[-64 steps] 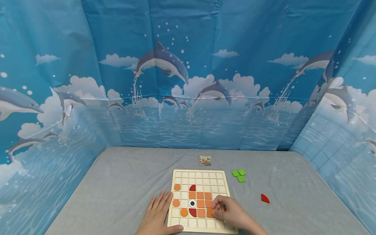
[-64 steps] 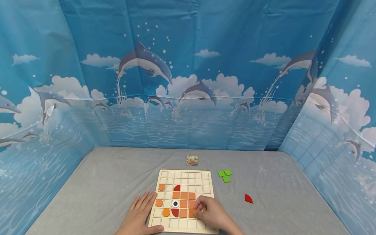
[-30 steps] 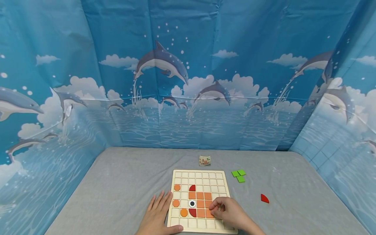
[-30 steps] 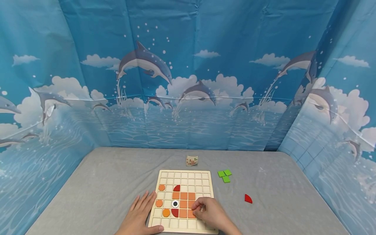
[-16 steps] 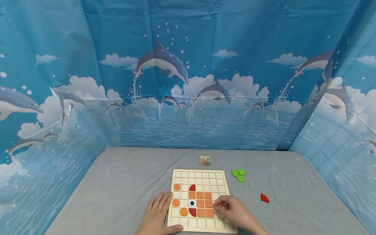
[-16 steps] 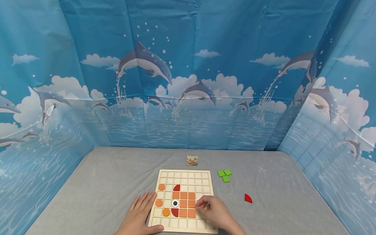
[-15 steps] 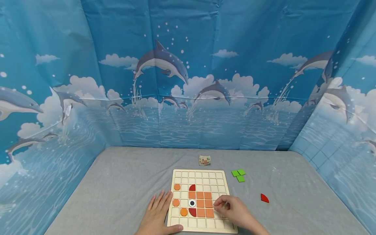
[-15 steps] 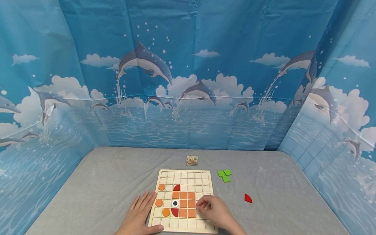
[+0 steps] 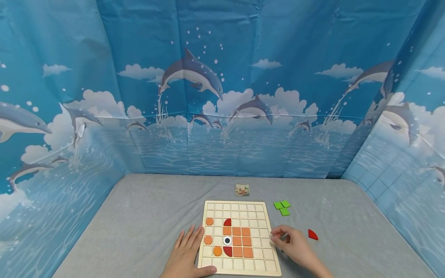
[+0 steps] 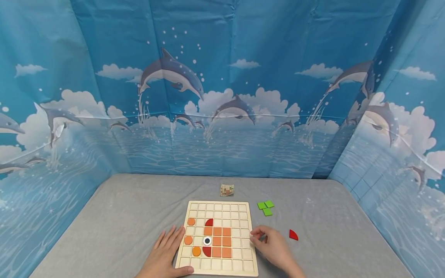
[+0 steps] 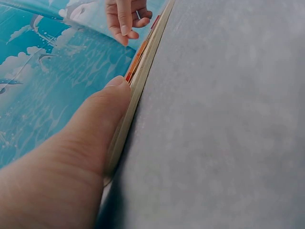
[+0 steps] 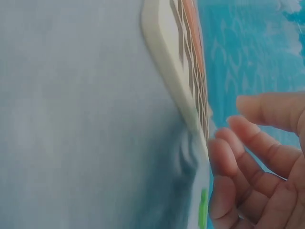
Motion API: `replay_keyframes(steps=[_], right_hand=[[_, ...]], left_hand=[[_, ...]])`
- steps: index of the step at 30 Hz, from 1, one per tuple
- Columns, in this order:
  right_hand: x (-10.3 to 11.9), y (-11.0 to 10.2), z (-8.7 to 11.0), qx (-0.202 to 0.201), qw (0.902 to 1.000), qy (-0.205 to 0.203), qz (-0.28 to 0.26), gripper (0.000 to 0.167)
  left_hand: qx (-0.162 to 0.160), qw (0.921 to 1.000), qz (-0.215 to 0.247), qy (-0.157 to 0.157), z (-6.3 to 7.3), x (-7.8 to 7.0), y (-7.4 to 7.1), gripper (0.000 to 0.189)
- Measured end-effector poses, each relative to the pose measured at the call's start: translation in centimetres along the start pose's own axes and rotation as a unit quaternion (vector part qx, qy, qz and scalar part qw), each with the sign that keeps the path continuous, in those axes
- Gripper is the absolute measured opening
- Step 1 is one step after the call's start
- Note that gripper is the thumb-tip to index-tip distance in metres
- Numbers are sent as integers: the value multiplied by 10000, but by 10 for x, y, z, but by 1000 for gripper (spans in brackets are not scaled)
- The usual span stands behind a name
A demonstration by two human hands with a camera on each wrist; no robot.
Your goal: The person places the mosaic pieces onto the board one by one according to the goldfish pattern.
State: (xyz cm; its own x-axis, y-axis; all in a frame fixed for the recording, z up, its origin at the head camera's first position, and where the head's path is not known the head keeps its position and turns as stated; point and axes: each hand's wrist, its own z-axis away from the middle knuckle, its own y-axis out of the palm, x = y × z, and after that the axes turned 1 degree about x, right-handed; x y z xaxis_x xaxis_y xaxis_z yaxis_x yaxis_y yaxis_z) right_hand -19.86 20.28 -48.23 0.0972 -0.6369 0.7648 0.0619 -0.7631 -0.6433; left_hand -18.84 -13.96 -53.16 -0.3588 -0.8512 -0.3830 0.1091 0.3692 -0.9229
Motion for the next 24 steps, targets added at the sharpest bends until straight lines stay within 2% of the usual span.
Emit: replay_keyframes(steps=[4,7,19,24], right_hand=[[-7,-10,-1,-468,9984,198,253,10],[-13,-19,-3,-669,9961,336,465,11],[-38,-49,-4,-865,9866,772,1152,33],[-45,-55,-5,-901,9825,905,1354,49]], left_hand=[[-21,10000,-1,18,0,0,0,113],[-39,10000,-4,25,1,0,0,113],[-176,9998,-49,108,2,0,0,113],[-146,9999,-44,80,2,-1,0,113]])
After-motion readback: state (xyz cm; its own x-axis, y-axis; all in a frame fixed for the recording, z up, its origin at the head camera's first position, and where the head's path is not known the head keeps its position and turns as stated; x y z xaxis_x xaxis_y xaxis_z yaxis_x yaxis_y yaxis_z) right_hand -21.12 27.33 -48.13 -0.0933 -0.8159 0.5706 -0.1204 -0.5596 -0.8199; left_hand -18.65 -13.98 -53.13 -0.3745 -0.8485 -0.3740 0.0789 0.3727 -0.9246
